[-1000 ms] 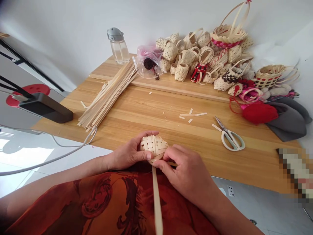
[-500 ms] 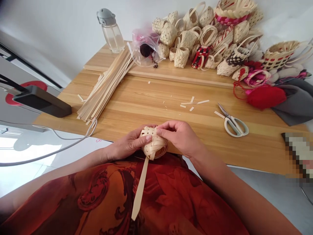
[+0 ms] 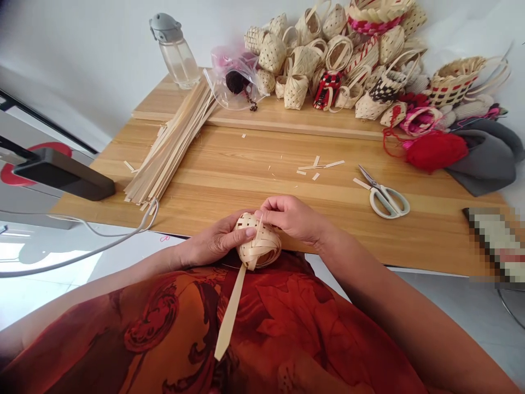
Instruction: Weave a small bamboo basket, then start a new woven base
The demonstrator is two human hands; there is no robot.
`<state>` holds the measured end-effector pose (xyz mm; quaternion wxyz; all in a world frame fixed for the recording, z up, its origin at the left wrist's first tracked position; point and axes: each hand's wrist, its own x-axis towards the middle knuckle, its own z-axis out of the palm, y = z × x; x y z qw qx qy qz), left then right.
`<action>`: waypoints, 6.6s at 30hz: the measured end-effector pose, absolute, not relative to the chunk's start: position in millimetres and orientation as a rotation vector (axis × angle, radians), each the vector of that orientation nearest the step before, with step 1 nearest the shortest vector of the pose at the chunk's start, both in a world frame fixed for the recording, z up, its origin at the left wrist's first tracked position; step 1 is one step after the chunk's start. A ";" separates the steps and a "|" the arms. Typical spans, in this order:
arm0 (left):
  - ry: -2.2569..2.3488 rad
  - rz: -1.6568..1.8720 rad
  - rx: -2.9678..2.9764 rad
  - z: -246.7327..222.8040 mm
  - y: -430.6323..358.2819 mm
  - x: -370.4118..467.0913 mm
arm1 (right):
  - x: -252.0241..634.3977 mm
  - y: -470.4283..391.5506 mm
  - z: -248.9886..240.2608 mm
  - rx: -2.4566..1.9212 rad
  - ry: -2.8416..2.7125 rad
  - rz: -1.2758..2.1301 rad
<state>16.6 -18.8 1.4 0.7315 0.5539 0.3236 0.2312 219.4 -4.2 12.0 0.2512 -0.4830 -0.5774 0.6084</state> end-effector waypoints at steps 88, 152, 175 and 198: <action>0.705 0.932 1.049 -8.6 -5.3 6.9 | 186.2 -18.1 60.8 -1.036 -1.384 1.257; 0.533 1.053 1.022 -17.6 -3.1 -2.0 | 193.0 -36.1 51.1 -1.268 -1.449 1.714; 0.501 0.833 0.989 -8.3 -6.3 -9.7 | 193.0 -41.3 55.8 -1.368 -1.409 1.689; 0.562 0.899 0.979 -4.9 -7.7 -5.9 | 201.7 -42.6 55.3 -1.294 -1.618 1.724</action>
